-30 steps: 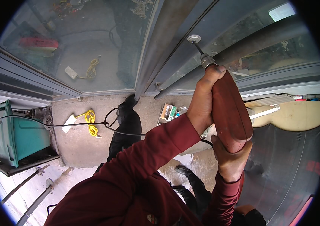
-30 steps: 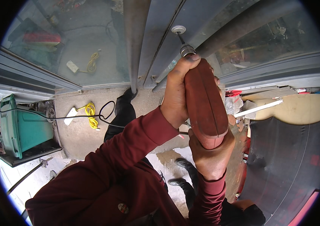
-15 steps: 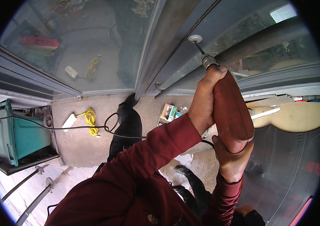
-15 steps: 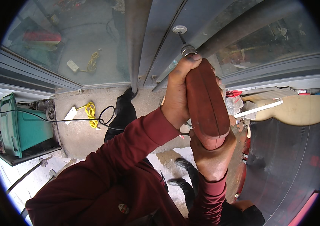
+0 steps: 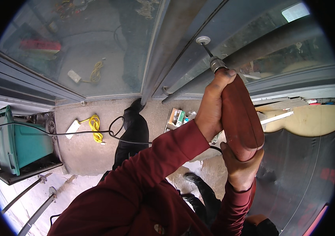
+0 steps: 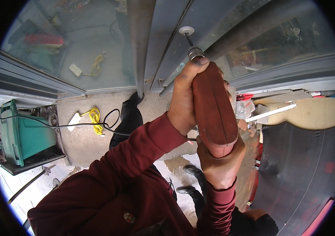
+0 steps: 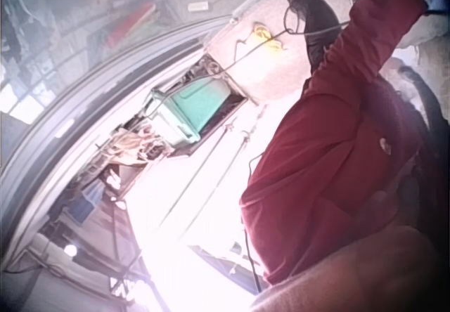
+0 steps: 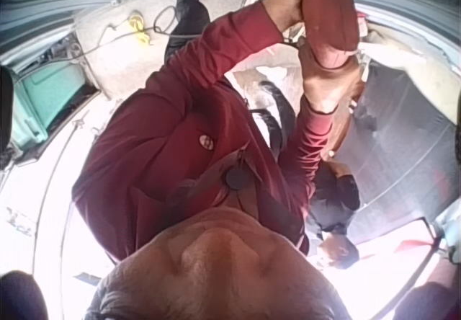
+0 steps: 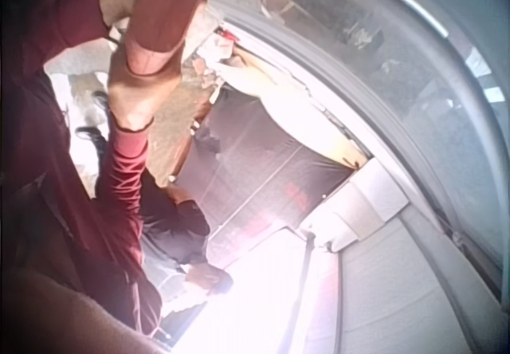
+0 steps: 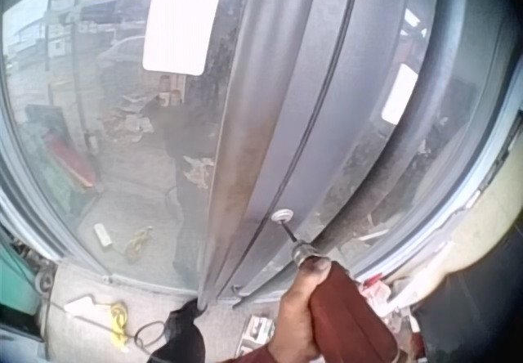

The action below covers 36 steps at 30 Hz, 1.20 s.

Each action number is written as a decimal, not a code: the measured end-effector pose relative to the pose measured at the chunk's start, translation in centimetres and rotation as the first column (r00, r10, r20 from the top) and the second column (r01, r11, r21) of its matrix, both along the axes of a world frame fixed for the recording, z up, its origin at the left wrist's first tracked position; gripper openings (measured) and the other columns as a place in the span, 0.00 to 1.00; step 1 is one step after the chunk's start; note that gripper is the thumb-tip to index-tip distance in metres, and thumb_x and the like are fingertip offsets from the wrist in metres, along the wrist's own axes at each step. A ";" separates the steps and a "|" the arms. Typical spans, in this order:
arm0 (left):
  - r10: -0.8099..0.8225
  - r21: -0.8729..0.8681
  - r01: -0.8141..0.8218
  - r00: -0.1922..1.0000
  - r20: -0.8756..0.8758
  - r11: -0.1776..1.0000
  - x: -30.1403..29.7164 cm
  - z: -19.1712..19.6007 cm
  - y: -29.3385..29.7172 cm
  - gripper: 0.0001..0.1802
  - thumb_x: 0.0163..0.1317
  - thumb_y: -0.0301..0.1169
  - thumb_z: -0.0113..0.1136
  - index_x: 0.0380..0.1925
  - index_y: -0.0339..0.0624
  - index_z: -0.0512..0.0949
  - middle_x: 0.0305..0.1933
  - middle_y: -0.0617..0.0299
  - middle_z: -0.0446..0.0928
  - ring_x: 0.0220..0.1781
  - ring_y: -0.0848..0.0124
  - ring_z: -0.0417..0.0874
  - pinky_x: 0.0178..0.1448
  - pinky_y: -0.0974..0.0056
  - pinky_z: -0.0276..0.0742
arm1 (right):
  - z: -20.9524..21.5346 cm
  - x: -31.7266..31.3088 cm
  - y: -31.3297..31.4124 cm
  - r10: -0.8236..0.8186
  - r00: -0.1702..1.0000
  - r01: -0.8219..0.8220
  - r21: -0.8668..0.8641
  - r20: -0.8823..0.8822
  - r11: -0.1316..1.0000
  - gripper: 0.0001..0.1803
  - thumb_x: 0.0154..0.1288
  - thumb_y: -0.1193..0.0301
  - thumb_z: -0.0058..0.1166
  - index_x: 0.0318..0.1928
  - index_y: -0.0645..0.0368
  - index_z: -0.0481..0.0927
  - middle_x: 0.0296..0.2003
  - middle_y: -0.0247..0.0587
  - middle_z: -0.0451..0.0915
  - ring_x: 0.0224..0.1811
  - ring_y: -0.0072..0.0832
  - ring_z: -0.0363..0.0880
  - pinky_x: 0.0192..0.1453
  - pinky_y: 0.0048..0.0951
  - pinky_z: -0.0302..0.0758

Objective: The person uses a corded power drill to drill a hole into a metal door frame. After drilling, the person retrieves a key and inserts it into the lock cylinder on the door.

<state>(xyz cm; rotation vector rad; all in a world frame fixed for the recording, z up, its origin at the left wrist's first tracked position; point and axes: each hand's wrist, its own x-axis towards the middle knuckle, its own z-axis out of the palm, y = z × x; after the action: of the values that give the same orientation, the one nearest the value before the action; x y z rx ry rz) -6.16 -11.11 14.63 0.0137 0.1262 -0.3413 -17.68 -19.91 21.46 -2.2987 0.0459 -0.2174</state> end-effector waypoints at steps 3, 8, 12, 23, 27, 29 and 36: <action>0.029 0.034 -0.030 0.999 0.022 0.999 -0.1 0.1 0.0 0.28 0.61 0.52 0.68 0.42 0.36 0.76 0.37 0.52 0.79 0.38 0.58 0.85 0.43 0.51 0.86 | 0.2 -0.1 0.2 -0.028 0.999 0.029 0.042 -0.039 0.999 0.23 0.54 0.79 0.71 0.51 0.70 0.83 0.44 0.47 0.89 0.47 0.26 0.86 0.52 0.32 0.81; 0.019 0.120 -0.024 0.999 0.042 0.993 0.2 -0.5 0.2 0.29 0.61 0.55 0.67 0.41 0.36 0.79 0.32 0.49 0.82 0.35 0.56 0.86 0.42 0.51 0.87 | 0.2 0.1 0.2 -0.015 0.998 0.018 0.036 -0.062 0.999 0.27 0.54 0.79 0.70 0.56 0.70 0.81 0.46 0.48 0.89 0.49 0.27 0.86 0.55 0.32 0.81; 0.015 0.129 -0.019 0.999 0.031 0.991 0.3 -0.5 0.3 0.29 0.60 0.55 0.66 0.37 0.36 0.80 0.33 0.50 0.81 0.34 0.56 0.85 0.44 0.52 0.86 | 0.0 0.2 0.3 0.013 1.000 -0.012 0.034 -0.013 0.999 0.29 0.54 0.79 0.69 0.59 0.68 0.80 0.45 0.47 0.88 0.48 0.26 0.86 0.54 0.32 0.81; 0.009 0.127 -0.015 0.999 0.048 0.992 0.0 0.0 1.0 0.28 0.61 0.54 0.66 0.36 0.35 0.79 0.33 0.53 0.80 0.39 0.58 0.84 0.45 0.51 0.85 | -0.3 0.1 0.5 0.009 0.999 -0.008 0.030 -0.034 1.000 0.28 0.54 0.78 0.69 0.58 0.69 0.80 0.43 0.48 0.88 0.47 0.25 0.85 0.51 0.31 0.82; -0.011 0.102 0.007 0.999 0.039 0.995 0.1 -0.2 1.0 0.28 0.61 0.54 0.65 0.36 0.35 0.80 0.32 0.53 0.80 0.38 0.58 0.84 0.45 0.52 0.85 | -0.4 0.1 0.7 -0.006 0.999 0.009 0.060 -0.045 0.998 0.28 0.55 0.78 0.69 0.58 0.69 0.80 0.44 0.47 0.88 0.47 0.25 0.85 0.52 0.31 0.82; -0.016 0.101 0.012 0.999 0.036 0.995 0.2 -0.4 0.9 0.28 0.60 0.54 0.65 0.36 0.35 0.80 0.32 0.52 0.80 0.38 0.58 0.84 0.45 0.52 0.85 | -0.4 0.0 0.9 -0.013 0.999 0.015 0.064 -0.043 0.998 0.28 0.55 0.79 0.68 0.59 0.69 0.80 0.44 0.47 0.88 0.48 0.25 0.85 0.52 0.31 0.82; -0.012 0.122 0.005 0.998 0.059 0.993 0.2 -0.6 0.8 0.29 0.60 0.56 0.65 0.36 0.36 0.80 0.32 0.50 0.81 0.36 0.58 0.84 0.43 0.52 0.86 | -0.4 -0.1 1.0 -0.015 1.000 0.017 0.079 -0.028 0.997 0.29 0.55 0.79 0.68 0.59 0.69 0.80 0.46 0.47 0.88 0.48 0.25 0.85 0.53 0.30 0.81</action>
<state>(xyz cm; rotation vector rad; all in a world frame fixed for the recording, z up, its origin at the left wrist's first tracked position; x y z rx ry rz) -6.00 -10.34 14.03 0.1451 0.0881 -0.3414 -17.78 -18.88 21.05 -2.2230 0.0850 -0.1889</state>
